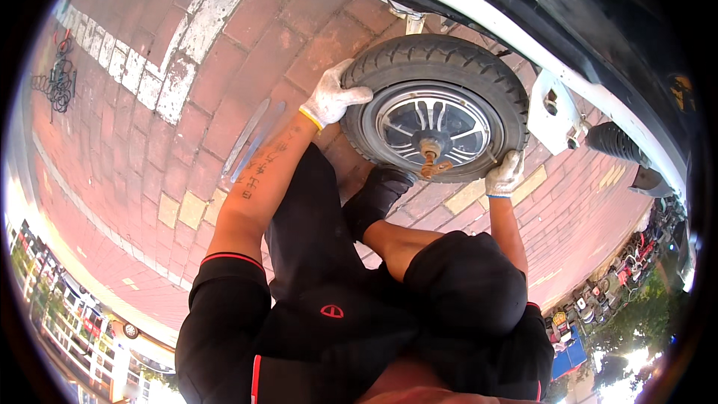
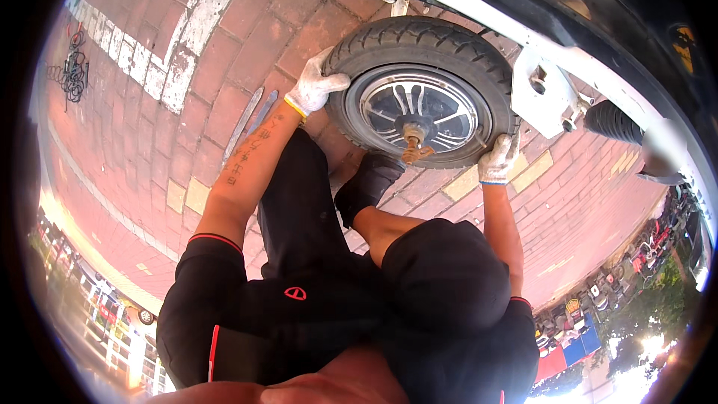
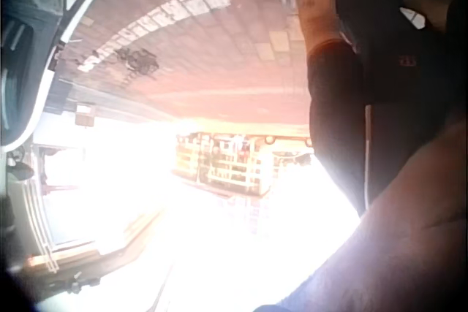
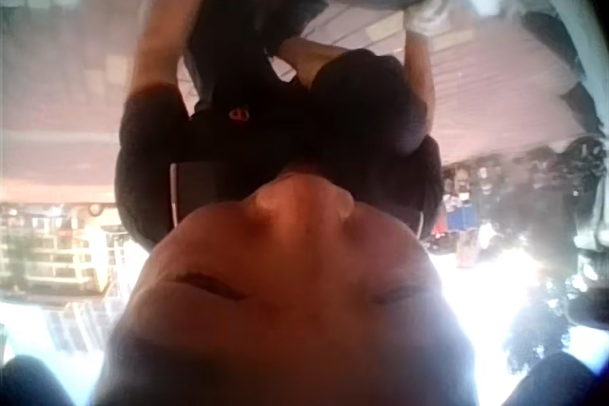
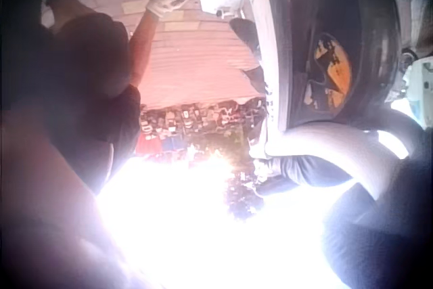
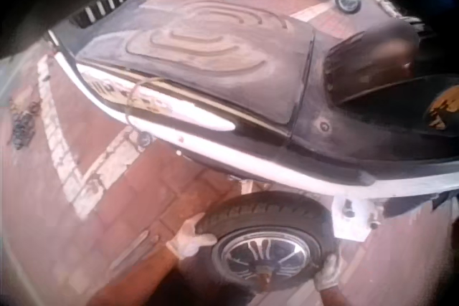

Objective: The person handles a small component, then walks to a white scooter and picks up a tire. They lift and position the tire onto the scooter's rear axle, aligning it with the swingarm. Using a metal bar as a lever, they repeatedly pry and adjust the tire to seat it into place.

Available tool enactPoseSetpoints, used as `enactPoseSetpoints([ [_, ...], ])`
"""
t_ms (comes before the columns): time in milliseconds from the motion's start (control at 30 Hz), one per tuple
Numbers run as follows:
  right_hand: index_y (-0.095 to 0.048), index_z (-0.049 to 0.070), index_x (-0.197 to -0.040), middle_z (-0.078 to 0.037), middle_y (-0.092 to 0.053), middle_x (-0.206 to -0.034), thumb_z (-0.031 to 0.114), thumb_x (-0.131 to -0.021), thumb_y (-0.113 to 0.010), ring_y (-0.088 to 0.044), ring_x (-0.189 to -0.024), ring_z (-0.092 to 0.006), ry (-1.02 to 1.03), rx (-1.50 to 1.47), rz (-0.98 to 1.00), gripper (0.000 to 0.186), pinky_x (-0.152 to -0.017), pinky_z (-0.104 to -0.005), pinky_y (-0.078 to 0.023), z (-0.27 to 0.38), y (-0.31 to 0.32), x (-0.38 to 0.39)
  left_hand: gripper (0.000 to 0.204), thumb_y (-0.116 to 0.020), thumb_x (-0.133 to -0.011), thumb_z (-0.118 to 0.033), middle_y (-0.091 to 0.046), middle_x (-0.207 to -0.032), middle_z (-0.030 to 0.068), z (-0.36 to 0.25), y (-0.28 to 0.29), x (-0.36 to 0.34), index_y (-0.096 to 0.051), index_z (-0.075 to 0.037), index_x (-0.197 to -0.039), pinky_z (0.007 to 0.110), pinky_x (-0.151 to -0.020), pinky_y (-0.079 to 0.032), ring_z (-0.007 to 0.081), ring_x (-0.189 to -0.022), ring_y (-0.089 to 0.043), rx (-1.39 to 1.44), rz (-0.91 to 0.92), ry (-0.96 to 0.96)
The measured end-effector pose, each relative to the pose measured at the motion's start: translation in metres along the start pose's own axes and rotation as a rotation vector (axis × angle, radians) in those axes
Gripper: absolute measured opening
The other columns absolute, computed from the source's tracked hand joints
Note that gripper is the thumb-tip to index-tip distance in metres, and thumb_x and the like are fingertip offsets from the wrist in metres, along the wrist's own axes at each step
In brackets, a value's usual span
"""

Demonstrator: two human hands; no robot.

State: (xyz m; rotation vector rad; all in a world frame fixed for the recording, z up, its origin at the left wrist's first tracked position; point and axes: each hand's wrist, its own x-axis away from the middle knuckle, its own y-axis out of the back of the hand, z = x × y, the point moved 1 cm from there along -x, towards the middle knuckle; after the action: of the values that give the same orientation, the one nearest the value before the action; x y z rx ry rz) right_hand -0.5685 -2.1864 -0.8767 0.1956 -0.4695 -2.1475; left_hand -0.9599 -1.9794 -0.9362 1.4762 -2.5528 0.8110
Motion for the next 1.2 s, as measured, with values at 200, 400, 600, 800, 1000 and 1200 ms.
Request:
enactPoseSetpoints([
  [200,-0.06,-0.007,-0.136,-0.022,-0.067,-0.127,0.042,-0.111,-0.04,-0.063,-0.114,-0.0329,0.068,0.319,-0.02,0.059,-0.102,-0.0414,-0.047,0.003,-0.007,-0.004,0.08,-0.088,-0.078,-0.033,-0.069,-0.13,0.0207,0.002,0.011,0.018,-0.057,0.006,-0.141,0.038,-0.107,-0.049,0.0275,-0.12,-0.066,-0.169,-0.106,-0.002],
  [400,-0.055,-0.001,-0.144,-0.013,-0.065,-0.136,0.057,-0.11,-0.041,-0.064,-0.12,-0.0237,-0.233,-0.252,-0.031,0.069,-0.105,-0.0384,-0.05,0.02,0.003,-0.002,0.069,-0.08,-0.082,-0.045,-0.069,-0.127,0.0238,-0.039,-0.054,0.037,-0.064,-0.003,-0.134,0.044,-0.107,-0.049,0.039,-0.123,-0.065,-0.56,-0.562,-0.08],
  [600,-0.065,-0.008,-0.122,-0.03,-0.067,-0.12,0.038,-0.113,-0.04,-0.063,-0.107,-0.0425,0.027,0.519,-0.244,0.053,-0.098,-0.0471,-0.049,-0.003,-0.008,-0.016,0.06,-0.08,-0.082,-0.038,-0.075,-0.109,0.025,-0.019,-0.036,0.028,-0.067,0.001,-0.127,0.043,-0.095,-0.056,0.0386,-0.107,-0.073,-0.526,-0.618,-0.082],
  [800,-0.06,-0.011,-0.128,-0.031,-0.064,-0.127,0.05,-0.11,-0.037,-0.061,-0.114,-0.0431,-0.004,0.537,-0.224,0.068,-0.102,-0.0505,-0.047,0.003,-0.004,-0.008,0.061,-0.079,-0.079,-0.037,-0.074,-0.11,0.0261,-0.026,-0.038,0.03,-0.067,0.0,-0.126,0.044,-0.096,-0.055,0.0404,-0.107,-0.072,-0.544,-0.575,-0.061],
  [1000,-0.054,-0.012,-0.137,-0.034,-0.055,-0.142,0.045,-0.11,-0.033,-0.056,-0.127,-0.0466,-0.053,0.455,-0.291,0.067,-0.112,-0.0517,-0.044,-0.028,0.008,-0.013,0.059,-0.075,-0.081,-0.034,-0.074,-0.108,0.0263,-0.026,-0.034,0.028,-0.064,0.001,-0.128,0.044,-0.095,-0.055,0.0417,-0.107,-0.072,-0.593,-0.505,-0.107],
  [1200,-0.053,-0.011,-0.14,-0.034,-0.052,-0.145,0.048,-0.11,-0.032,-0.053,-0.132,-0.0459,-0.019,0.563,-0.222,0.07,-0.115,-0.0508,-0.042,-0.011,-0.001,-0.034,0.058,-0.075,-0.083,-0.035,-0.074,-0.109,0.0268,-0.036,-0.033,0.033,-0.065,0.002,-0.127,0.043,-0.095,-0.055,0.041,-0.107,-0.072,-0.572,-0.555,0.003],
])
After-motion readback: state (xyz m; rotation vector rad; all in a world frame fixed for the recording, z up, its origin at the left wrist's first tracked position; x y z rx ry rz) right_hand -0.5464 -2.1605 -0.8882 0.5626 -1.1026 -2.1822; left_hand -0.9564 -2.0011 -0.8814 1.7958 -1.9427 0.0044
